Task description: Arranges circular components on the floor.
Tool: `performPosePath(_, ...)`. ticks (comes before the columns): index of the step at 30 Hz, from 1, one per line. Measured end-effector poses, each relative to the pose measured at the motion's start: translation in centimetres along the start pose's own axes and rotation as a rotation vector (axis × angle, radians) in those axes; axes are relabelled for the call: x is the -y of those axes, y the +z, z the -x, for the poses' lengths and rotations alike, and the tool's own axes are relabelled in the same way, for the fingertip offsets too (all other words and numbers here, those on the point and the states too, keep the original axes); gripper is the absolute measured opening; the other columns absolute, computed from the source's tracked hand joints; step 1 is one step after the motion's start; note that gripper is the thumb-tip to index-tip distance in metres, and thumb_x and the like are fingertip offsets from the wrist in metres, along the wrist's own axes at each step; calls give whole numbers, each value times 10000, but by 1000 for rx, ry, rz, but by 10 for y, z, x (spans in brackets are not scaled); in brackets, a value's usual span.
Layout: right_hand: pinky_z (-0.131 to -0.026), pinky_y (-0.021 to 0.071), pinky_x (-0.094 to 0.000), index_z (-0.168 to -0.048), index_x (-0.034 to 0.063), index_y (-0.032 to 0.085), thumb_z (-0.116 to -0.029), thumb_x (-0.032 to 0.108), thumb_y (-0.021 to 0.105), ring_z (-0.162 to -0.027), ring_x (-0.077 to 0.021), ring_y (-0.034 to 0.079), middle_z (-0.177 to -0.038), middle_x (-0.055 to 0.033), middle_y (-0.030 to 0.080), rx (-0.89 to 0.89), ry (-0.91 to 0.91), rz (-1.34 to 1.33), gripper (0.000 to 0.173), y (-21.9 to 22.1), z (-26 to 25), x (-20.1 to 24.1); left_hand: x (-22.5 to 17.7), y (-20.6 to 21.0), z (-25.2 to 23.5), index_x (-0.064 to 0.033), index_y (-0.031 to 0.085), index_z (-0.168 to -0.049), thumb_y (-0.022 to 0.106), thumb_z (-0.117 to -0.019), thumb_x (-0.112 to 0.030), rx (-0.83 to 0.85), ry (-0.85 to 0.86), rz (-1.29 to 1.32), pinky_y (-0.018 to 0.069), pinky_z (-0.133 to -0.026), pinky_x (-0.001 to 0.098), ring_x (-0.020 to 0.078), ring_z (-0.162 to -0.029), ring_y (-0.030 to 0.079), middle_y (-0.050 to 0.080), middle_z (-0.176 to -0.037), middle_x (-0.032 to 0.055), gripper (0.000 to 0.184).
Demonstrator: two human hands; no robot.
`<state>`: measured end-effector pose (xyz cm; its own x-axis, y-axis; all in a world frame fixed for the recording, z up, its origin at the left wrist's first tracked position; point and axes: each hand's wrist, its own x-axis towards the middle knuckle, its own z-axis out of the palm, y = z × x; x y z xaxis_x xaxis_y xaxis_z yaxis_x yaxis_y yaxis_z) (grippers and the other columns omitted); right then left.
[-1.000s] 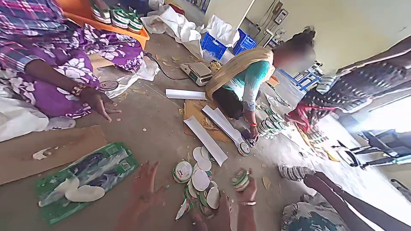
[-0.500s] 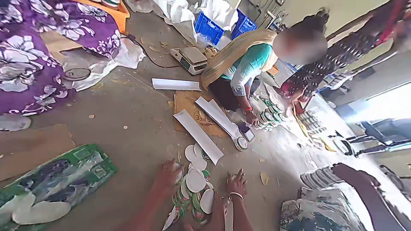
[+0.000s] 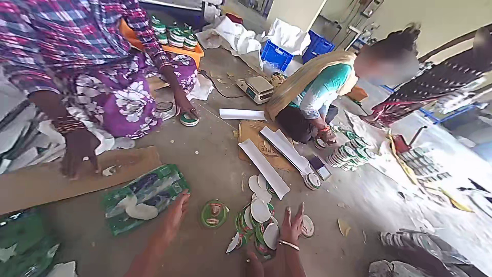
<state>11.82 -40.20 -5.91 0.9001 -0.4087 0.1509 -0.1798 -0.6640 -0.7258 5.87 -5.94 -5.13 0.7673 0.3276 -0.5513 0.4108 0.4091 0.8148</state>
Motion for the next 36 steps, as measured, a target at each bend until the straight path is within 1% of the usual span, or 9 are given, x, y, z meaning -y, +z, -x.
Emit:
performPosePath(6,-1058,491,-530,-1551,-81,287,-950,1,595,-1287,-418,582,-1448,-312,528,487,-64,-129,680,56,72,33,4,-22,42,65,369,-1526,637,-962,-63,67,244,-342,349,-1192,478,365,-1461,401,384,-1575,281,637)
performPosePath(11,-1073,483,-537,-1632,55,133,-1041,90,536,-1275,-365,619,-1456,-210,573,837,-20,75,717,106,76,43,48,32,18,-51,284,-1603,863,-788,-325,223,291,-1141,268,-1207,587,434,-1526,246,258,-1642,264,1037)
performPosePath(16,-1091,466,-542,-1624,39,174,-946,-53,584,-1333,-418,555,-1598,-255,375,824,-24,48,798,116,88,57,60,55,-5,-93,232,-1629,669,-979,-147,306,230,-1334,300,-1174,621,444,-1524,252,264,-1649,245,785)
performPosePath(19,-1049,514,-476,-1548,-54,300,-957,-19,623,-1242,-389,626,-1494,-291,488,700,80,-66,674,110,113,57,60,21,-30,-99,287,-1616,725,-919,-84,454,344,-1285,101,-1225,666,409,-1563,166,275,-1666,191,823)
performPosePath(22,-1028,519,-417,-1447,-135,395,-952,-73,581,-1192,-345,639,-1336,-313,591,752,191,-258,533,109,142,58,49,-12,-43,-49,314,-1597,807,-811,-73,582,405,-1282,7,-1206,705,435,-1571,79,227,-1678,212,928)
performPosePath(29,-1130,426,-404,-1474,-136,366,-1016,-26,511,-1331,-349,540,-1433,-317,518,851,300,-259,493,112,159,73,19,-15,-27,-29,269,-1606,871,-752,-134,584,322,-1327,43,-1238,633,393,-1578,103,224,-1681,199,1050)
performPosePath(33,-1027,508,-448,-1372,-140,503,-968,17,581,-1202,-390,614,-1319,-316,594,640,-48,-233,441,116,145,96,32,-16,-26,-42,400,-1559,731,-895,-105,517,415,-1303,83,-1220,679,413,-1565,158,288,-1660,198,745)
performPosePath(35,-1112,408,-556,-1357,-47,607,-964,114,617,-1328,-460,514,-1417,-294,554,682,-307,-125,426,123,140,129,45,-18,-17,7,502,-1486,552,-1011,-51,346,547,-1242,142,-1208,681,422,-1527,286,408,-1602,199,481)
performPosePath(36,-1166,310,-610,-1404,73,622,-977,199,617,-1436,-467,397,-1534,-253,466,777,-414,5,446,128,139,150,28,-10,-3,1,417,-1535,366,-1099,-55,334,405,-1275,83,-1259,556,330,-1569,206,322,-1663,127,443)
